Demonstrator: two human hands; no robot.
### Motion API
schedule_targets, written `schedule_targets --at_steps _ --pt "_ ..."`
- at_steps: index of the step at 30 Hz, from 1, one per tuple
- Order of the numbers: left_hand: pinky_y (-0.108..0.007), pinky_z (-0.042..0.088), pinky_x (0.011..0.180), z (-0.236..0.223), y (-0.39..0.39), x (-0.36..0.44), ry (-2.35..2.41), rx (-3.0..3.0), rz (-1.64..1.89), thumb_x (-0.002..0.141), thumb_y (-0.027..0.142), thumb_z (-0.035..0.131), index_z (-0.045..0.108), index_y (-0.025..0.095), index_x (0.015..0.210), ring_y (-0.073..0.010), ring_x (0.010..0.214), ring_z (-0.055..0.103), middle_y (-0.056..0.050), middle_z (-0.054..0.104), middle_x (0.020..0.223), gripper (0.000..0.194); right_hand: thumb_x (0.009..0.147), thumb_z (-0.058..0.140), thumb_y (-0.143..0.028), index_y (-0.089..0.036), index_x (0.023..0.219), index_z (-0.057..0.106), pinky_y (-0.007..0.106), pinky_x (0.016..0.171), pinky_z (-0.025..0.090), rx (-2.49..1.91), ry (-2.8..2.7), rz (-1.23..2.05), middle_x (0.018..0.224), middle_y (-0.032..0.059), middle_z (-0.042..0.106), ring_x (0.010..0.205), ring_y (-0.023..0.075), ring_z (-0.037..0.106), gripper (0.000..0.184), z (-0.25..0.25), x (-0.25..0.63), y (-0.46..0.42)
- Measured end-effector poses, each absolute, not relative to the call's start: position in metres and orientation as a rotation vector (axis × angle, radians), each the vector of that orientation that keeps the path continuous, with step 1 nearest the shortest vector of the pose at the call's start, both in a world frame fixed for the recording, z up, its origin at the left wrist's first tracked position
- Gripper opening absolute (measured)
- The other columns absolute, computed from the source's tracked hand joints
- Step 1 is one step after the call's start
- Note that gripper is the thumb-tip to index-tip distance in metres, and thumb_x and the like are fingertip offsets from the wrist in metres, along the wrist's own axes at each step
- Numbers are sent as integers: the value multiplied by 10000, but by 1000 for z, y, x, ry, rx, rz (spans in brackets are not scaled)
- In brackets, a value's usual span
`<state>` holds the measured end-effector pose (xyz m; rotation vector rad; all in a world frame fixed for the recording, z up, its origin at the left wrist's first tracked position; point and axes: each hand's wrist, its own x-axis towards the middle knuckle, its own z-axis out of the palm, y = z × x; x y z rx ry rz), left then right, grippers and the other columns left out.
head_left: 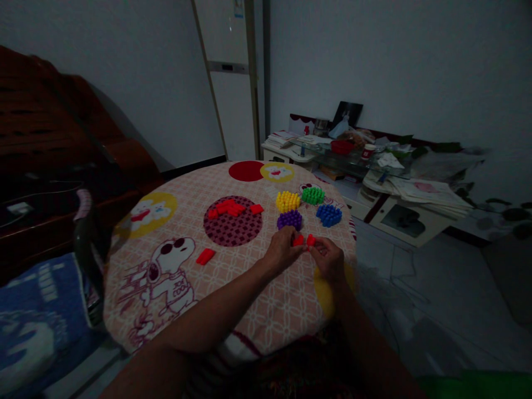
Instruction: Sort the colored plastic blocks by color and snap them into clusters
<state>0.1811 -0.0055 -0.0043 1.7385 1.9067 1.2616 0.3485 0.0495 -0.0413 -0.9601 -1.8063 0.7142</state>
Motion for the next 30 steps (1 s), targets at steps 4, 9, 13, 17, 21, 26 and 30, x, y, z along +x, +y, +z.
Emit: schedule_targets --at_steps 4,9,13,17,21,26,30 --pt "-253 326 579 -6 -6 182 1854 1758 1220 753 292 724 555 191 785 -120 633 495 26 589 714 199 801 660 -376 -192 932 703 306 651 515 -967 -1795 750 813 55 716 708 196 651 230 -41 348 49" --pt "-270 403 625 3 -9 182 1856 1845 1275 865 352 611 638 191 918 -144 692 562 -8 661 808 172 796 660 -386 -197 912 698 306 655 509 -989 -1770 748 793 46 710 699 194 647 225 -39 348 48" --pt "-317 487 809 9 -10 182 1806 1928 1320 882 285 553 692 182 1019 -192 897 639 -71 718 991 220 793 657 -386 -196 923 700 303 651 507 -992 -1771 750 803 51 716 709 198 651 234 -37 348 47" --pt "-314 508 827 11 -11 182 1764 1836 1281 842 234 580 693 179 1070 -201 929 661 -70 738 1027 261 796 656 -380 -198 928 697 298 651 512 -987 -1786 752 810 48 717 709 194 654 228 -36 348 47" --pt "-295 502 742 5 -9 180 1699 1732 1206 823 295 648 735 173 950 -196 846 661 -58 733 931 196 799 647 -379 -201 921 694 298 649 519 -985 -1796 748 812 51 719 717 196 660 222 -35 348 47" --pt "-269 489 677 -10 -4 181 1608 1674 1214 699 298 790 718 167 1087 -174 782 640 -47 720 923 415 784 644 -361 -202 923 700 304 656 528 -1001 -1804 737 828 62 727 742 206 670 218 -35 348 48" --pt "-264 492 668 -17 0 183 1574 1660 1239 730 248 748 693 150 1084 -162 760 630 -44 712 898 371 782 640 -370 -203 938 708 305 658 533 -988 -1812 740 847 66 733 736 204 670 238 -36 348 49"
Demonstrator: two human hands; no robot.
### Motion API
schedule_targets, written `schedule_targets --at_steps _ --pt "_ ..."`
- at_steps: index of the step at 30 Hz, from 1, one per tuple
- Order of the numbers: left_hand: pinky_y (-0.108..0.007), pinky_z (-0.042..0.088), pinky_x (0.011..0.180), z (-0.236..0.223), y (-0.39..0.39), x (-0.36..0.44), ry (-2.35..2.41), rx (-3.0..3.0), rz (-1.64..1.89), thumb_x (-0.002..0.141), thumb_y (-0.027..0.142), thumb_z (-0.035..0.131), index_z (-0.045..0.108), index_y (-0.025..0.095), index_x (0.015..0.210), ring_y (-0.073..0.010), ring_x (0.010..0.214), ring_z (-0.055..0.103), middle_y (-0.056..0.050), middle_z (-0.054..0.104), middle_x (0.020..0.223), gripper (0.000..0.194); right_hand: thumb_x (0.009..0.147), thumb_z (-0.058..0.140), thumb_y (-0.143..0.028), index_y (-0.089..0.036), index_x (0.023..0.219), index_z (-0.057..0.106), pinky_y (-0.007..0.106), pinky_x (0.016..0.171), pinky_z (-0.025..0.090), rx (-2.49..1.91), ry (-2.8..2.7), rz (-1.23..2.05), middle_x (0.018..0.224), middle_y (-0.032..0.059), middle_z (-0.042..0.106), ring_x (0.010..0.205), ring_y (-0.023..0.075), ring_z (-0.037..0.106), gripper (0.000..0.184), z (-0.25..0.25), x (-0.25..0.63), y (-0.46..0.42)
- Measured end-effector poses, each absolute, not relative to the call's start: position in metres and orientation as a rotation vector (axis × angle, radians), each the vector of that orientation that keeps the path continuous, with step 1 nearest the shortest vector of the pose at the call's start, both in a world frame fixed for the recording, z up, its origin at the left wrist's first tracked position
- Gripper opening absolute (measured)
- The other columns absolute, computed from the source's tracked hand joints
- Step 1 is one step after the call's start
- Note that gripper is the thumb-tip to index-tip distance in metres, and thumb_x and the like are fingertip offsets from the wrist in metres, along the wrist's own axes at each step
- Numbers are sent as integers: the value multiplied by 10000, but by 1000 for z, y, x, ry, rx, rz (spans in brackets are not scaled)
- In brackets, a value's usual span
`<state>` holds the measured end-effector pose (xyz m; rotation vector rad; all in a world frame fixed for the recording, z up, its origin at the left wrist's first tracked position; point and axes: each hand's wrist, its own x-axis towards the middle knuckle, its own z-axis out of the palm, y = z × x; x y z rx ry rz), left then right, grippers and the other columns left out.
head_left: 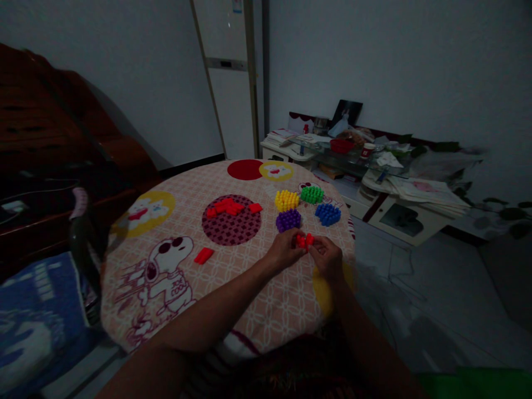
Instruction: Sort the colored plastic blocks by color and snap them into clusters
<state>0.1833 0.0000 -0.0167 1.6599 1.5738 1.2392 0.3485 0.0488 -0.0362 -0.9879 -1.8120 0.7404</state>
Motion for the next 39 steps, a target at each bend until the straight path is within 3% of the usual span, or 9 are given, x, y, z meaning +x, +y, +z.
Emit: schedule_targets --at_steps 8,18,24,28,31,33,39 --pt "-324 549 806 -20 4 183 1635 1713 1267 746 194 743 694 162 1210 -209 939 666 -107 712 1107 468 772 644 -388 -191 928 717 304 647 543 -956 -1808 767 850 74 734 732 200 671 261 -34 348 49" --pt "-315 536 776 -21 -2 185 1647 1835 1265 752 302 798 664 165 1252 -206 900 656 -103 699 1078 536 756 703 -392 -176 1029 733 320 647 572 -961 -1731 824 878 80 756 723 207 693 350 -39 350 48" --pt "-320 511 828 11 0 151 1828 1942 1384 905 276 618 705 178 970 -188 870 640 -70 692 932 146 799 688 -421 -167 991 741 377 746 600 -987 -1625 889 947 109 775 817 244 724 323 -38 350 44" --pt "-384 487 960 21 9 90 2195 1766 1511 904 167 537 668 164 1080 -241 1037 633 -120 683 1092 219 811 674 -391 -171 963 745 386 772 600 -981 -1614 899 950 107 777 845 249 731 277 -39 350 45" --pt "-466 397 1100 11 9 43 2463 1600 1448 844 140 587 623 144 1184 -329 1281 520 -184 607 1308 342 799 673 -375 -174 938 743 380 753 603 -965 -1611 907 912 99 778 812 244 734 254 -40 349 46" --pt "-493 403 1085 1 6 20 2548 1495 1313 781 103 618 638 145 1117 -355 1234 540 -186 634 1248 339 791 678 -375 -175 938 742 376 739 606 -959 -1607 915 903 99 780 798 243 738 256 -40 349 46" --pt "-414 473 957 -10 2 7 2544 1398 1201 744 133 646 669 184 930 -282 1024 630 -105 701 1029 195 783 676 -384 -176 927 742 381 729 606 -963 -1606 890 888 99 780 796 248 740 262 -37 349 45"
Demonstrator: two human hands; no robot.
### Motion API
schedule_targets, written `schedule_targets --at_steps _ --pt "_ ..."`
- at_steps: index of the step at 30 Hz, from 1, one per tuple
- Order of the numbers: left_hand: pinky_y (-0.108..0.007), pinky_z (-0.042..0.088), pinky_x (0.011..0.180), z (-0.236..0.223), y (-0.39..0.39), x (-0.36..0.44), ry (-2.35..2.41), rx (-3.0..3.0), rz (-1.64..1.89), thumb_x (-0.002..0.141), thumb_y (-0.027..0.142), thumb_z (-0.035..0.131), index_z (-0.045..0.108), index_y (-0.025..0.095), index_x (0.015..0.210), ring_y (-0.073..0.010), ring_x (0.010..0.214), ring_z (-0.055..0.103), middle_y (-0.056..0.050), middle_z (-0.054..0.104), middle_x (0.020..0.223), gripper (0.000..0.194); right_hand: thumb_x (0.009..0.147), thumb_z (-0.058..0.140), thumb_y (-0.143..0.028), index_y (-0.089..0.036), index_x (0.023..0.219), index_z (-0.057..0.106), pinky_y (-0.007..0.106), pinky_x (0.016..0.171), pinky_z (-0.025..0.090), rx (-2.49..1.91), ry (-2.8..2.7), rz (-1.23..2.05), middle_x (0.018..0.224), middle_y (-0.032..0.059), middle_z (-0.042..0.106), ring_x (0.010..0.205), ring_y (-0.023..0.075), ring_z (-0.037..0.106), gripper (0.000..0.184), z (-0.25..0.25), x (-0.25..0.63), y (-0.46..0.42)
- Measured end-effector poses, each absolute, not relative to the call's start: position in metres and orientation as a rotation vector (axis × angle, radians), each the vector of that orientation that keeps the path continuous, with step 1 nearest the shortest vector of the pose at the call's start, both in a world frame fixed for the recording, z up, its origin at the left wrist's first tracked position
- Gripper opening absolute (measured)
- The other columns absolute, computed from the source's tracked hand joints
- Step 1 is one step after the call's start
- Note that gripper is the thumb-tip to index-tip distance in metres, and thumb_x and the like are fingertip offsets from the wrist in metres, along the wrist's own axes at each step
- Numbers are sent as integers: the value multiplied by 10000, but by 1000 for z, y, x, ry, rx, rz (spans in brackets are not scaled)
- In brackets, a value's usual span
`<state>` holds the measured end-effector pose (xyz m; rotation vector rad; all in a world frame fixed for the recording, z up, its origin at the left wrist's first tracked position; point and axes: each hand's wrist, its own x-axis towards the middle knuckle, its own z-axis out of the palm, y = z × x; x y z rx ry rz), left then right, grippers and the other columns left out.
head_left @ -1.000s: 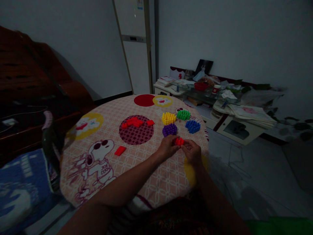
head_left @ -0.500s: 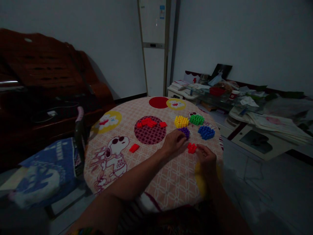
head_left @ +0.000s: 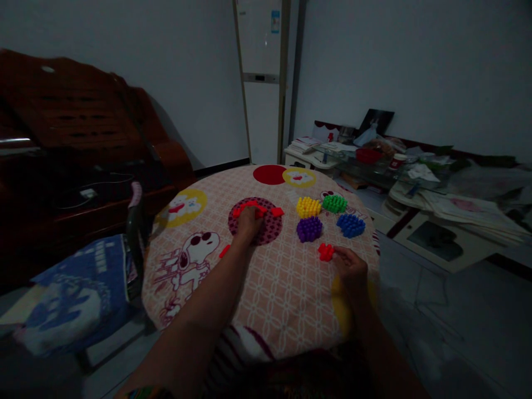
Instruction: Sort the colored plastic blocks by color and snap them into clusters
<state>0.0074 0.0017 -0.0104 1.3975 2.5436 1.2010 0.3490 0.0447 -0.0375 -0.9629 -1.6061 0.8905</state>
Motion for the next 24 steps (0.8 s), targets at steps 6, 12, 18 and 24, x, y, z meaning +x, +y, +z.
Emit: schedule_targets --at_steps 6,12,18,24 --pt "-345 516 792 11 1 32 2177 1350 1465 756 313 674 688 168 901 -229 851 665 -70 726 904 206 792 670 -372 -171 929 743 365 723 600 -954 -1608 928 882 94 776 791 239 736 253 -37 349 44" --pt "-284 538 689 41 -9 75 1503 1413 1418 812 484 636 695 158 1034 -183 770 681 -64 733 896 399 804 661 -364 -176 939 746 369 753 592 -976 -1629 900 913 93 775 817 238 732 247 -40 349 45" --pt "-235 462 590 39 -12 123 1389 1689 1095 843 469 619 699 155 848 -145 637 623 -35 693 726 325 788 655 -374 -175 921 742 356 735 595 -978 -1615 918 884 90 776 791 233 733 254 -39 348 48" --pt "-221 383 552 9 -10 161 1591 1694 1038 819 324 604 725 137 877 -126 608 574 -12 675 692 230 771 655 -369 -181 898 746 334 701 594 -981 -1616 889 862 76 779 757 220 726 244 -34 347 47"
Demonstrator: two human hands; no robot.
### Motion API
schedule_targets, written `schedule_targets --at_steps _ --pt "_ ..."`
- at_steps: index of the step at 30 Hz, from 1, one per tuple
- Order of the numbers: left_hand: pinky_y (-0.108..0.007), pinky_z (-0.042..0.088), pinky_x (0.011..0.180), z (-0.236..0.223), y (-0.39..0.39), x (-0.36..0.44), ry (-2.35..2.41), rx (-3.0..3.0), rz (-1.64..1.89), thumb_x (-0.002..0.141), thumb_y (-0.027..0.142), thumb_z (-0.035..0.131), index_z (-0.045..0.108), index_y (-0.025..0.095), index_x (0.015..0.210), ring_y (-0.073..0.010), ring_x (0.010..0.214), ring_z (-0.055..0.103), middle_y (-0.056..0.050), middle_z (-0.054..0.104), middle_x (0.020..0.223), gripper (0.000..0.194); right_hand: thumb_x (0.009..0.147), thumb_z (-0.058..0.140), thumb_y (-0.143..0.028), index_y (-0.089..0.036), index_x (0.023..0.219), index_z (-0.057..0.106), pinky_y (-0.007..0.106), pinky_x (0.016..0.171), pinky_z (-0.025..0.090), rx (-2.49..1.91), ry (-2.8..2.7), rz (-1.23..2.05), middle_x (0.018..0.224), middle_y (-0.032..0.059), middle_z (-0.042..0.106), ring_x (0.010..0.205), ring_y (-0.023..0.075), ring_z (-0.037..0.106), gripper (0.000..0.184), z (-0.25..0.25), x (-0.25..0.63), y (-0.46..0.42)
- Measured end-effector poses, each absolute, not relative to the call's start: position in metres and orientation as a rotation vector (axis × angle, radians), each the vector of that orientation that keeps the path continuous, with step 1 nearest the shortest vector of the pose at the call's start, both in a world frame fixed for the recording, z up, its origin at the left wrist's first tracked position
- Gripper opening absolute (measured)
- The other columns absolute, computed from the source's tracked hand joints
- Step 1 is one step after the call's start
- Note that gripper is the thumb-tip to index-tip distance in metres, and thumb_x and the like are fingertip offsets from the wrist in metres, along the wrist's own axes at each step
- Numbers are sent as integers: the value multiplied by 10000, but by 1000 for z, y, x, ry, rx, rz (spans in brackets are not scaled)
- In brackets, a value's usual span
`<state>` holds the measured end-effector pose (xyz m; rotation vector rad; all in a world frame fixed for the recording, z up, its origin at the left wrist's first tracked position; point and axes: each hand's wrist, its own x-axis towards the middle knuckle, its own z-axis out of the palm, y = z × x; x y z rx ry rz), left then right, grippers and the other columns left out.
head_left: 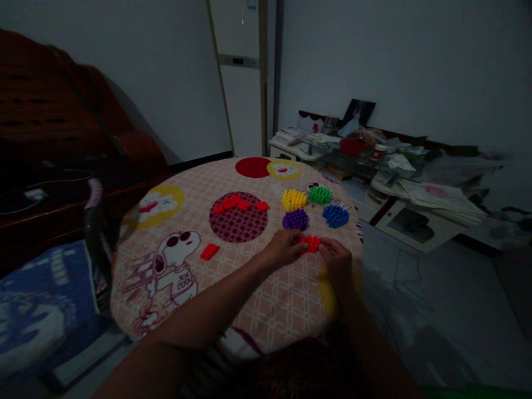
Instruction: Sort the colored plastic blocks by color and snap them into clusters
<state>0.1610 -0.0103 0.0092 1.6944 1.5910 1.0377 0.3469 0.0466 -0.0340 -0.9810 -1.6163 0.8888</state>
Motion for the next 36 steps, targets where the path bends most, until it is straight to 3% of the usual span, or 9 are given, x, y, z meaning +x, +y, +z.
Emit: schedule_targets --at_steps 9,15,24,28,31,33,36 --pt "-228 430 595 2 -10 172 1750 1620 1061 703 247 738 707 154 984 -142 685 619 -21 717 795 298 762 668 -359 -187 906 757 337 726 592 -959 -1621 913 884 72 777 776 219 729 241 -36 348 49" --pt "-230 408 584 -1 -9 174 1771 1717 1086 744 261 694 678 161 897 -138 679 602 -25 700 779 184 772 667 -357 -186 933 762 331 732 592 -941 -1633 917 900 72 772 789 217 730 254 -37 348 49" --pt "-235 431 595 3 -11 172 1757 1740 1139 729 315 769 674 171 934 -141 687 607 -13 695 800 269 795 646 -372 -177 931 766 349 735 581 -950 -1668 868 904 89 771 799 232 728 266 -38 350 49" --pt "-259 488 673 24 -7 146 1894 1824 1329 818 346 697 657 170 889 -144 712 622 -23 689 810 194 796 650 -362 -185 913 766 363 777 578 -955 -1659 869 914 88 775 831 239 728 242 -40 350 49" --pt "-320 539 797 35 -1 104 2162 1789 1442 878 298 602 669 164 978 -186 822 664 -69 712 916 180 798 657 -368 -186 904 766 364 780 573 -957 -1655 874 913 87 775 832 239 724 238 -40 350 49" --pt "-388 528 952 35 1 69 2379 1714 1469 881 239 562 657 148 1122 -240 1028 667 -129 707 1112 275 798 659 -368 -185 899 765 363 776 571 -958 -1654 870 912 87 774 833 239 722 234 -40 350 48" --pt "-476 403 1150 24 -1 18 2675 1536 1315 850 191 549 587 118 1306 -322 1367 490 -188 600 1376 463 802 656 -361 -186 892 763 355 768 570 -957 -1653 875 911 85 773 837 237 720 224 -39 350 47"
